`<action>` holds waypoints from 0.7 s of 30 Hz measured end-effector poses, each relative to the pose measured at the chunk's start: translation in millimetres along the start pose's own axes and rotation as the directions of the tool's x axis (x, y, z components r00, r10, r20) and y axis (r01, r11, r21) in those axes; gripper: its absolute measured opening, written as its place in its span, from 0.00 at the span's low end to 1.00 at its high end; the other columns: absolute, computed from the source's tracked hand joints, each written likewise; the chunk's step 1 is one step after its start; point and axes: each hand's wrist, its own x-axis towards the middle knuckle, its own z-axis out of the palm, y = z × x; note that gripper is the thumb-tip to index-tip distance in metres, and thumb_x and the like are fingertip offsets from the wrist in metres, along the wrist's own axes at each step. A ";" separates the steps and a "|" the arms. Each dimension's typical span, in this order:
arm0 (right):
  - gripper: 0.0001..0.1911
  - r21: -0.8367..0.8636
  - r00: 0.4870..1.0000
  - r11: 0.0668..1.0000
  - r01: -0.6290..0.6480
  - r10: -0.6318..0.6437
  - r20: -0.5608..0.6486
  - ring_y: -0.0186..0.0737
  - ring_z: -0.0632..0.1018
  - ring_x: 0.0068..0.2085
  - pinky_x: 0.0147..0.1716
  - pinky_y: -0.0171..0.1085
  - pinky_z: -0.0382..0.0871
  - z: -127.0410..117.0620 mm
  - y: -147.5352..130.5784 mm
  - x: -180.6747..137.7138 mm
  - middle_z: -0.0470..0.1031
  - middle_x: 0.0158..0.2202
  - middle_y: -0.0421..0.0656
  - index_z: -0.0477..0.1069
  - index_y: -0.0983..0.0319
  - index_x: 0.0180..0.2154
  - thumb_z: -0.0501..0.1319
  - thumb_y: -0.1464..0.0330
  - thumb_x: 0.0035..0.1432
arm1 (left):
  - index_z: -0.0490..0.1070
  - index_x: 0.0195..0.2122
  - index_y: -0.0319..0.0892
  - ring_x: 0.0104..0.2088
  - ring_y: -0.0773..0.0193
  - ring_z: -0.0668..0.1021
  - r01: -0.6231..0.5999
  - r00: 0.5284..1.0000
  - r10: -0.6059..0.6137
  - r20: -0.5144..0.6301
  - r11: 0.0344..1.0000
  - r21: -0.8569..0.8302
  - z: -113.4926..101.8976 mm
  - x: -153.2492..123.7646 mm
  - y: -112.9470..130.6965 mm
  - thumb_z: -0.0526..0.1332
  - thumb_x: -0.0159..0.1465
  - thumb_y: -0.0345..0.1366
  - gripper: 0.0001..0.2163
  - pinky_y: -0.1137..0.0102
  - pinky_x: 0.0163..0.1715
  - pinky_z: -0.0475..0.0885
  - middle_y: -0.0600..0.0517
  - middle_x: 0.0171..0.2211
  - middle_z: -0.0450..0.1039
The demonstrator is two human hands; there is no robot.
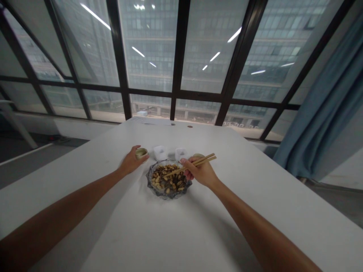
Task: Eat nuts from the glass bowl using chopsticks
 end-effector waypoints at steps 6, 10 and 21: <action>0.34 0.024 0.972 0.995 0.102 -0.094 -0.214 0.32 0.70 0.13 0.10 0.30 0.65 -12.7 -2.9 2.3 0.72 0.14 0.42 0.72 0.63 0.20 0.65 0.37 0.46 | 0.58 0.63 0.42 0.50 0.53 0.79 -0.002 1.000 0.002 0.001 1.000 0.001 0.4 -0.5 0.2 0.66 0.60 0.53 0.34 0.60 0.50 0.74 0.42 0.53 0.76; 0.34 0.006 0.964 0.991 0.133 -0.128 -0.231 0.33 0.71 0.13 0.11 0.31 0.65 -10.4 -2.9 -0.9 0.73 0.14 0.43 0.73 0.63 0.22 0.64 0.36 0.48 | 0.58 0.63 0.43 0.51 0.53 0.79 0.006 1.000 -0.006 0.010 1.000 -0.001 -0.4 -0.8 1.4 0.66 0.61 0.52 0.34 0.60 0.50 0.73 0.42 0.53 0.76; 0.32 -0.071 0.954 0.971 0.227 -0.236 -0.185 0.33 0.71 0.14 0.12 0.31 0.66 -3.2 -9.1 -8.0 0.73 0.15 0.42 0.74 0.62 0.22 0.61 0.39 0.55 | 0.60 0.62 0.44 0.50 0.53 0.80 -0.001 1.000 0.001 -0.024 1.000 0.010 2.2 0.0 -1.0 0.66 0.60 0.53 0.33 0.62 0.49 0.74 0.44 0.52 0.77</action>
